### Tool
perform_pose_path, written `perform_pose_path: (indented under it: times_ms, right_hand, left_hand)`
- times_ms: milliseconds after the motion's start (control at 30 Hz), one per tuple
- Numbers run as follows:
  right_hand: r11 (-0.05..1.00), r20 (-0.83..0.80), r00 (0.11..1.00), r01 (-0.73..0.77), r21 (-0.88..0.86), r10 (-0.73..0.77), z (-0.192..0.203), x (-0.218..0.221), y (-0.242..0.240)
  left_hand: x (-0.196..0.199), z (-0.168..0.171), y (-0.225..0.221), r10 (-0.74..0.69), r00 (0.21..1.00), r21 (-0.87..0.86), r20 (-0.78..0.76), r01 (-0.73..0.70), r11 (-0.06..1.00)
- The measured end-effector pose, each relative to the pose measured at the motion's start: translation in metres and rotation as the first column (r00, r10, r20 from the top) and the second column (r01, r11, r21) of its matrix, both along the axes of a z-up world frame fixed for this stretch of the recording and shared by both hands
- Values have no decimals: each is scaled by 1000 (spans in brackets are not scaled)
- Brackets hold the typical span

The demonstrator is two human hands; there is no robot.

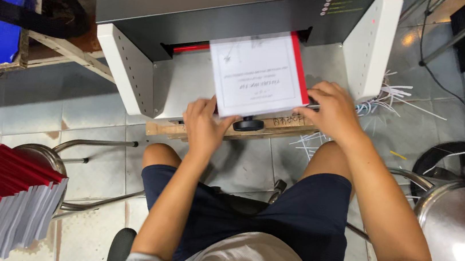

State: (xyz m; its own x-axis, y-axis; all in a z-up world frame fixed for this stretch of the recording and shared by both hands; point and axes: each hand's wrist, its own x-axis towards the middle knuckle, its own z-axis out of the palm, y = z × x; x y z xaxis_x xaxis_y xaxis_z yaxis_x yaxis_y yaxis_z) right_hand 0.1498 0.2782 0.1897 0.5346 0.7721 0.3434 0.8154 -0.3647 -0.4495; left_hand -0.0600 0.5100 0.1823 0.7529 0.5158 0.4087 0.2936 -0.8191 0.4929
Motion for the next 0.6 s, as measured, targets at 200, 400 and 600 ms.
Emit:
perform_pose_path:
  times_ms: [200,400,600]
  right_hand:
    - [991,149,980,126,45,-131,-11,22,16]
    - [958,325,903,286,35,-281,-27,42,47]
    - [927,390,846,370,59,-363,-46,70,76]
  left_hand:
    - [50,0,36,-56,995,-10,-87,55,998]
    - [83,-6,57,-25,999,-8,-26,25,1000]
    - [120,-15,73,47,995,152,85,-60,987]
